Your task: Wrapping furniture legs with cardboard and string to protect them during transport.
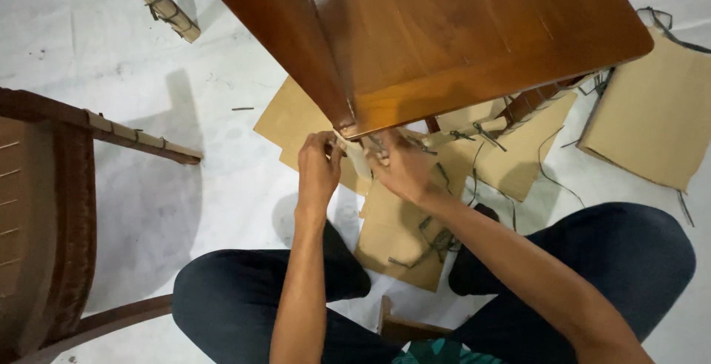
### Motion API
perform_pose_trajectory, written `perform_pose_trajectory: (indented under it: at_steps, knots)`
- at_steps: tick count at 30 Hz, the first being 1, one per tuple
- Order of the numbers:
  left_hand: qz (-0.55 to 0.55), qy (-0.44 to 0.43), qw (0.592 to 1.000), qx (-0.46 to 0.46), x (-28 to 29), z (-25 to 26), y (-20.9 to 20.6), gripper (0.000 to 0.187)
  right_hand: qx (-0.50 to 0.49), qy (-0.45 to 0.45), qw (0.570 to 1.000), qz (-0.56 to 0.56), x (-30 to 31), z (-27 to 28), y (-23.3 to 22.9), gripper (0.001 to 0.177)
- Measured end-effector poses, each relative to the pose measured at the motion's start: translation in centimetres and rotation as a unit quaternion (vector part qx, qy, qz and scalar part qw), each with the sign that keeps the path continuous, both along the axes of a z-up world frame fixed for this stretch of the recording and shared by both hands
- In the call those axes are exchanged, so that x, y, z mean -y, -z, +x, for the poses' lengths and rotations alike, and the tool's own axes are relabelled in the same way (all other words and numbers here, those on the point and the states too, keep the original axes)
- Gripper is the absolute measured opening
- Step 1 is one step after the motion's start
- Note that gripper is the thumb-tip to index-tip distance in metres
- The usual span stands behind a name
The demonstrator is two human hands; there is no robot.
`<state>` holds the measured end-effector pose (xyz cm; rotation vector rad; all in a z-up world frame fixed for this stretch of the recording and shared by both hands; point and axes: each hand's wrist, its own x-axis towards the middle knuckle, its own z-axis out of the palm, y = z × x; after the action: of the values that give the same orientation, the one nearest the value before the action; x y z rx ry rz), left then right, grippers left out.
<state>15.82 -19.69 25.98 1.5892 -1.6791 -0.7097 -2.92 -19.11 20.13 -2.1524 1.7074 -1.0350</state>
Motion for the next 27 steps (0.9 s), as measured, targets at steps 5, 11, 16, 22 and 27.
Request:
perform_pose_trajectory:
  at_steps: [5, 11, 16, 22, 27]
  knots:
    - [0.002, -0.040, 0.999, -0.003, -0.6, -0.8, 0.4, 0.017, 0.012, -0.007, 0.999, 0.032, 1.4, 1.0, 6.1, 0.065]
    - [-0.008, -0.068, 0.998, -0.013, -0.6, -1.8, 1.5, 0.022, 0.040, 0.006, 0.999, 0.023, -0.6, 1.5, 1.3, 0.028]
    - [0.021, -0.095, 0.995, -0.015, -0.8, -2.6, 0.9, 0.018, 0.127, 0.068, 0.989, 0.038, 0.5, 1.1, -0.6, 0.016]
    - [0.068, -0.141, 0.988, 0.011, -0.8, -3.2, 3.8, 0.025, 0.198, 0.053, 0.977, 0.067, -0.5, 3.3, 0.9, 0.012]
    - [0.090, -0.165, 0.982, -0.016, -0.8, -4.9, 4.1, 0.030, 0.260, 0.006, 0.963, 0.063, -2.6, 3.7, 0.1, 0.014]
